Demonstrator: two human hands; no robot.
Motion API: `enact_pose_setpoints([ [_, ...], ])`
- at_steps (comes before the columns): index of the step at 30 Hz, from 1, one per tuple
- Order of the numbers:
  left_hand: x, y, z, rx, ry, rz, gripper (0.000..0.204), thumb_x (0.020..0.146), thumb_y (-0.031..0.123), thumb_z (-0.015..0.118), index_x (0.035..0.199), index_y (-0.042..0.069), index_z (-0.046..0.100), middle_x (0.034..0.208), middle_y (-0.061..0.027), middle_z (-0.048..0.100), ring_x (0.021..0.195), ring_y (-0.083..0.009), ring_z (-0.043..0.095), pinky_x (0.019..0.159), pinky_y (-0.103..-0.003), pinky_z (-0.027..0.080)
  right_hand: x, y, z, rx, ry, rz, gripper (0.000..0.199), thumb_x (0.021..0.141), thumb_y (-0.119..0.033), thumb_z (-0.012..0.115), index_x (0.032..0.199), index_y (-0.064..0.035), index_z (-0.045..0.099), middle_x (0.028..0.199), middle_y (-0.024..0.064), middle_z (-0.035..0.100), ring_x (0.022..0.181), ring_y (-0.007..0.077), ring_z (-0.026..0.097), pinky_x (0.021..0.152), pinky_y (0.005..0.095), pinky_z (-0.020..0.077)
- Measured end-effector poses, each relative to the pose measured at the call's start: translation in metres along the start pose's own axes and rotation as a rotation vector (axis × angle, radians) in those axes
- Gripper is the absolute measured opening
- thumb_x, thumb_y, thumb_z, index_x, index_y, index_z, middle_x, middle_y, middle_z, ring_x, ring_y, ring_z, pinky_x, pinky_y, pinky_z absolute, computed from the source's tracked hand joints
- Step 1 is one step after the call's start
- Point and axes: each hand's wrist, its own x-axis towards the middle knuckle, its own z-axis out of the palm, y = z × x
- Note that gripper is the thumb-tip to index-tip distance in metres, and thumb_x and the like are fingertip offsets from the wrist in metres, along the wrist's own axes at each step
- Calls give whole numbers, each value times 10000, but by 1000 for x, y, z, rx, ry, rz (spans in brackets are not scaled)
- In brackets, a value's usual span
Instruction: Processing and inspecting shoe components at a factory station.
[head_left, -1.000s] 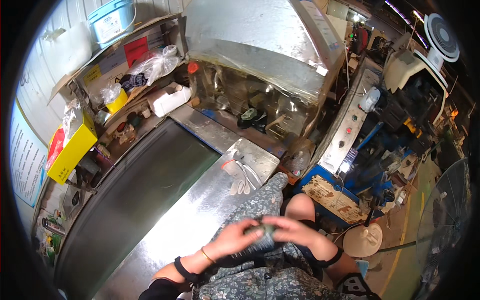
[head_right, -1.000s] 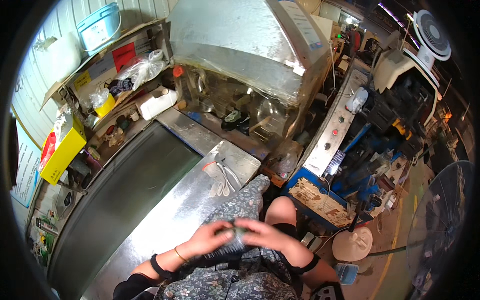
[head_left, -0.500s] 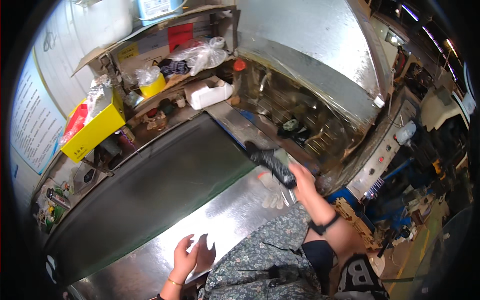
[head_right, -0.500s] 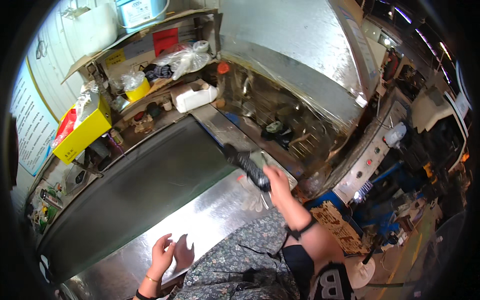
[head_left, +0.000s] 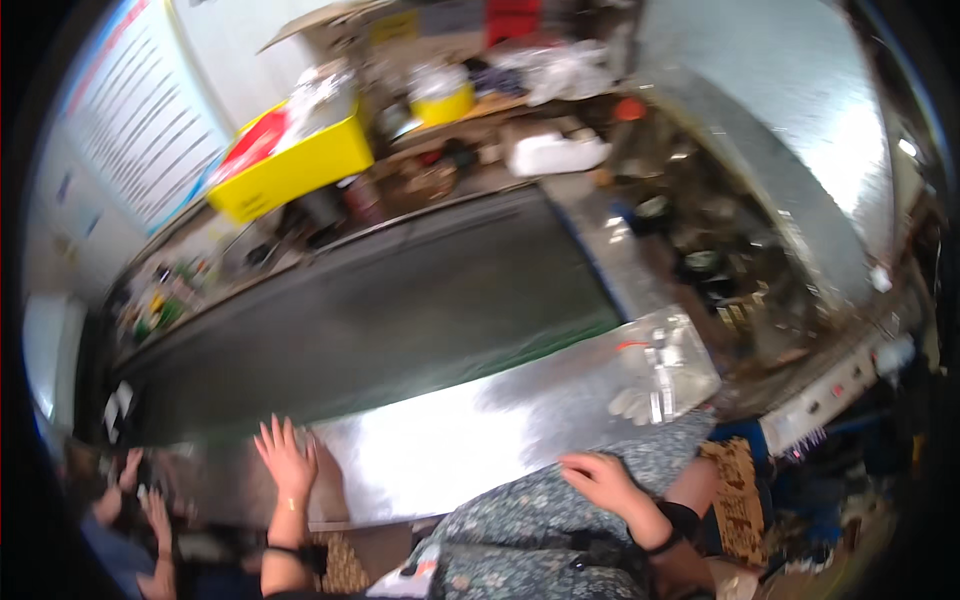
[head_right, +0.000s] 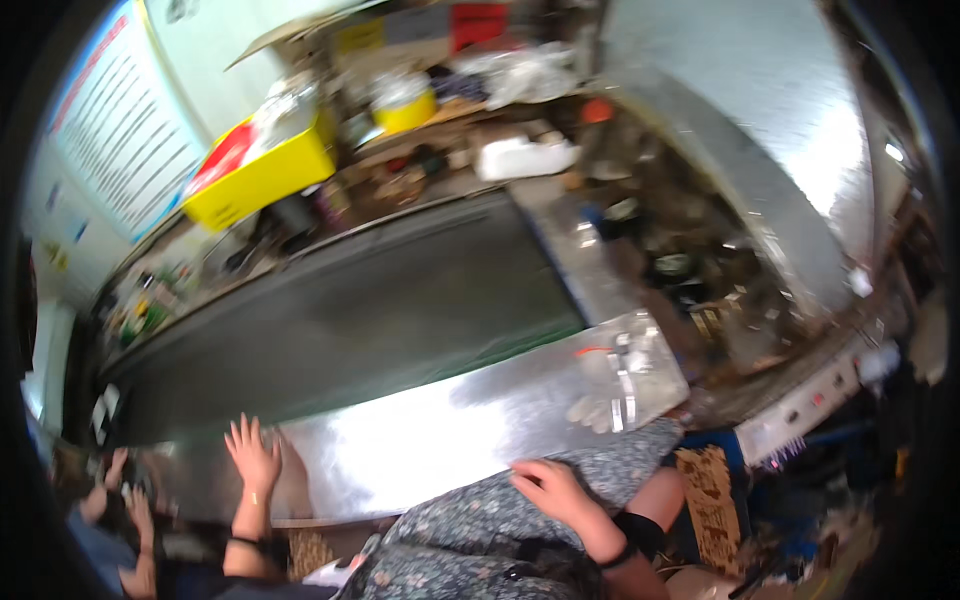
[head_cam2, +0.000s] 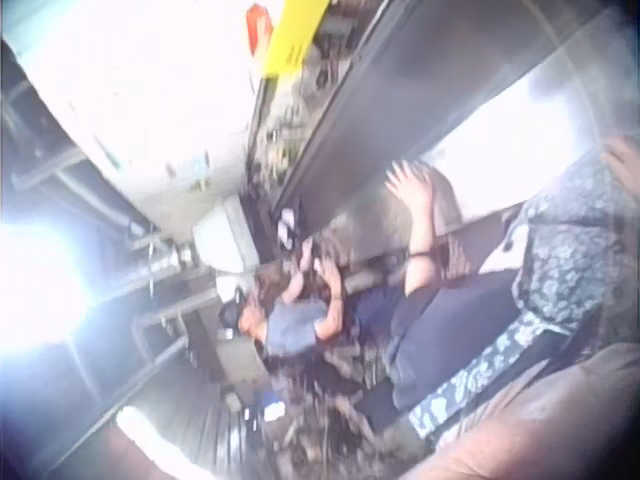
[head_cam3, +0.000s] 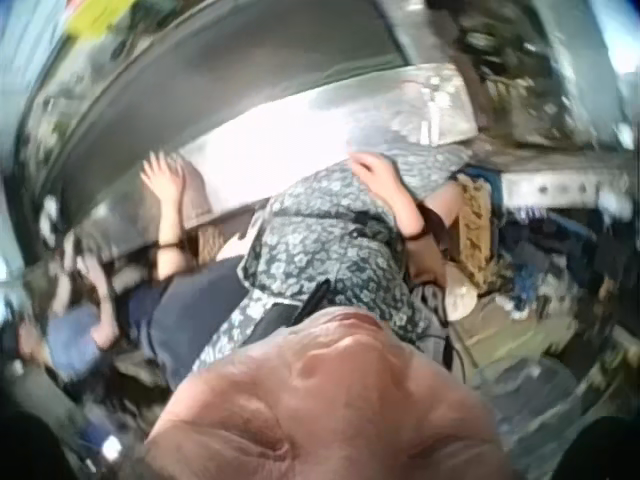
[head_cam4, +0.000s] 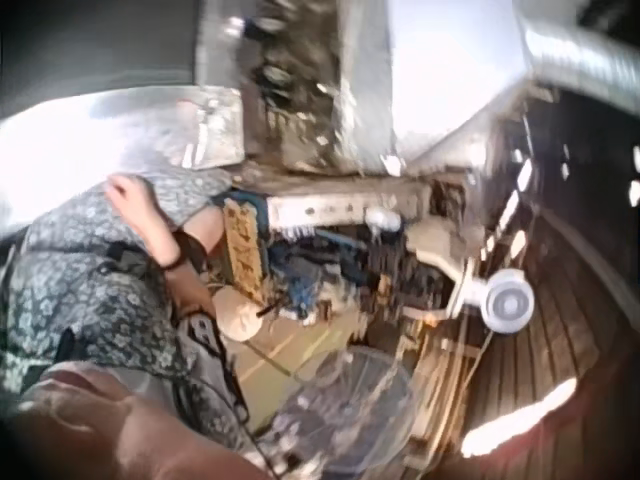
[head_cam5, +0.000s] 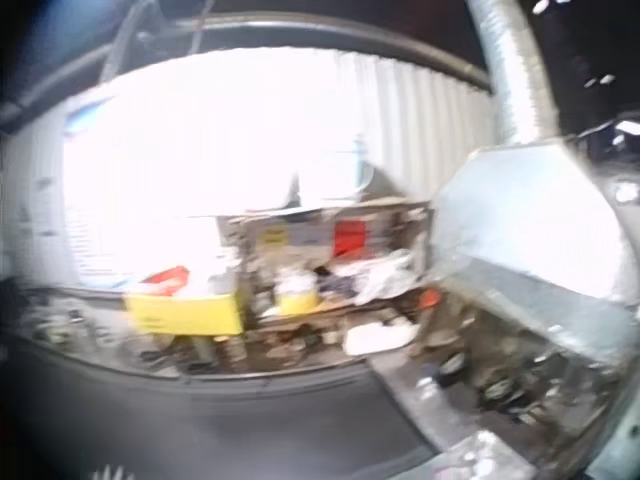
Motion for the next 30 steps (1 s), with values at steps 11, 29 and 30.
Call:
enact_pose_setpoints([
  [11, -36, -125, 61, -506, -330, -1074, 550, 884, 384, 564, 1211, -56, 599, 1310, -228, 575, 1229, -363, 544, 1046, -457, 418, -46, -18, 24, -379, 285, -186, 204, 806, -88, 670, 992, -14, 706, 1097, 137, 679, 1034, 317, 618, 900, 407, 507],
  [29, -23, 358, 30, -574, -146, 701, 864, 937, 560, 478, 1468, -91, 272, 1540, -341, 192, 1465, -462, 125, 1200, -505, 122, -61, -23, 33, -448, 308, -265, 198, 802, -59, 635, 985, -18, 702, 1074, 137, 688, 1029, 341, 618, 898, 431, 497],
  [30, -25, 393, 24, -691, -153, 609, 857, 937, 545, 487, 1477, -80, 261, 1550, -322, 188, 1467, -457, 120, 1200, -506, 118, -61, -23, 34, -462, 340, -242, 198, 802, -59, 635, 985, -18, 702, 1074, 137, 688, 1029, 341, 618, 898, 431, 497],
])
